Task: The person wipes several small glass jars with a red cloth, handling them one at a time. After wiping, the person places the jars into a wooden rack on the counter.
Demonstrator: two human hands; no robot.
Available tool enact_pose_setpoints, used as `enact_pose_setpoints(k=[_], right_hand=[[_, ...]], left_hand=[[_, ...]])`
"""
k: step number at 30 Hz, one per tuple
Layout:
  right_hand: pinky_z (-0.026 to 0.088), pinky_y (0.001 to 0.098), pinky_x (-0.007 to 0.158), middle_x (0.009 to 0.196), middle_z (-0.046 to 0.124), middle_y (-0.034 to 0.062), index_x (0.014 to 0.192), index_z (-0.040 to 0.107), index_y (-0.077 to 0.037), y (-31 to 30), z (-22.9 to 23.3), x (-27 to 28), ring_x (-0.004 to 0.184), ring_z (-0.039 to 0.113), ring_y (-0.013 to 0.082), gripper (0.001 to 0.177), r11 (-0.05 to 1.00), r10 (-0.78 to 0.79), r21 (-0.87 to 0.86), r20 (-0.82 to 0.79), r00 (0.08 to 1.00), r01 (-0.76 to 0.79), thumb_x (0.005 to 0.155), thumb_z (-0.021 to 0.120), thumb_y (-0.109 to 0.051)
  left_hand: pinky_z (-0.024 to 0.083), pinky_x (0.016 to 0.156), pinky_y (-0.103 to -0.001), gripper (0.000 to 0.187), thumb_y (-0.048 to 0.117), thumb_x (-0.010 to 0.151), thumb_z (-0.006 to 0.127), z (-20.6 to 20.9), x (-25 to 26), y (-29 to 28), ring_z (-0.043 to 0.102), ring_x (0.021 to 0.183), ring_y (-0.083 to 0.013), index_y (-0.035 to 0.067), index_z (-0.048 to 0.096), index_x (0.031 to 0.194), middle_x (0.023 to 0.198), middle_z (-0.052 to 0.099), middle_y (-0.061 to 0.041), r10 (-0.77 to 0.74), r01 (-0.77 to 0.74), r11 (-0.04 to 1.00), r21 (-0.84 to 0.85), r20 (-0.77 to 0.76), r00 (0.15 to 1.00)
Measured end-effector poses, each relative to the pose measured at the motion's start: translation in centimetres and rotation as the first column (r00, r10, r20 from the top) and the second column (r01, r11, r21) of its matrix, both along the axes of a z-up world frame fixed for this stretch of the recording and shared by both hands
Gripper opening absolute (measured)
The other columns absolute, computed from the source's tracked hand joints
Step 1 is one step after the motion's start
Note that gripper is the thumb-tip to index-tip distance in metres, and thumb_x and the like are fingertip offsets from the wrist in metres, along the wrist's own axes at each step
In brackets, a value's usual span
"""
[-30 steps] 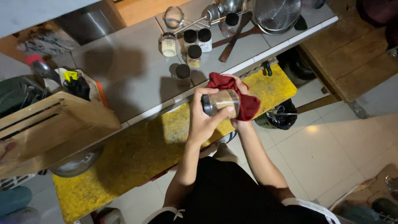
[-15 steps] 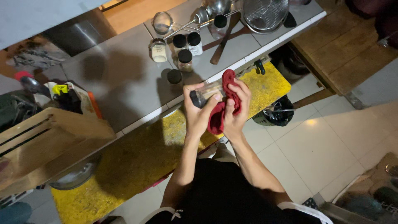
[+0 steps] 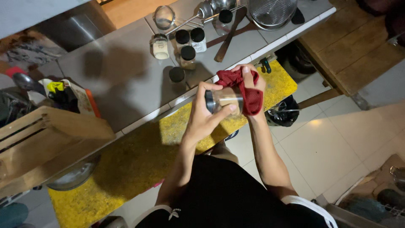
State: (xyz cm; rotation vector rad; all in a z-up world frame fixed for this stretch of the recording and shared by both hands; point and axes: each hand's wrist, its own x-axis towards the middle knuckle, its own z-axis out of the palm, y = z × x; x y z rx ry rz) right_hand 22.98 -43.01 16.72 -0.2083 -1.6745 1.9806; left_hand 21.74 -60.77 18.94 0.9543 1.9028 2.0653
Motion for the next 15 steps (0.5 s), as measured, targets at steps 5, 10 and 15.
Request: enact_pose_setpoints(k=[5,10,15], right_hand=[[0.053,0.0286,0.083,0.096,0.068,0.0068,0.101,0.063,0.002,-0.9,-1.5,-1.5,0.086,0.064,0.0133,0.029,0.976,-0.193,0.088,-0.088,0.977,0.201,0.111,0.052,-0.023],[0.051,0.0297,0.088,0.101,0.067,0.0076,0.106,0.064,0.002,-3.0,-1.8,-1.2,0.092,0.061,0.0143,0.027,0.899,-0.350,0.194,-0.223,0.910,0.393,0.111,0.055,-0.022],[0.050,0.0344,0.099,0.125,0.059,0.0083,0.126,0.063,-0.004,-4.3,-1.1,0.7,0.111,0.060,0.0179,0.052,0.860,-0.190,0.407,-0.305,0.933,0.308,0.103,0.054,-0.050]], left_hand=[[0.056,0.080,-0.029,0.047,0.032,0.097,0.074,-0.6,-1.0,0.6,0.068,0.092,-0.0149,0.003,0.050,0.126,0.106,0.068,-0.010,0.106,-0.111,0.993,0.040,0.109,0.988],[0.052,0.075,-0.027,0.038,0.034,0.105,0.064,-2.1,-2.1,0.5,0.063,0.084,-0.0138,0.003,0.054,0.124,0.095,0.063,-0.007,0.195,-0.198,0.980,0.001,0.152,0.969],[0.052,0.088,-0.029,0.038,0.037,0.109,0.062,-3.6,-3.0,0.8,0.063,0.099,-0.0150,0.002,0.055,0.121,0.106,0.065,-0.008,0.323,-0.326,0.942,0.075,0.047,0.945]])
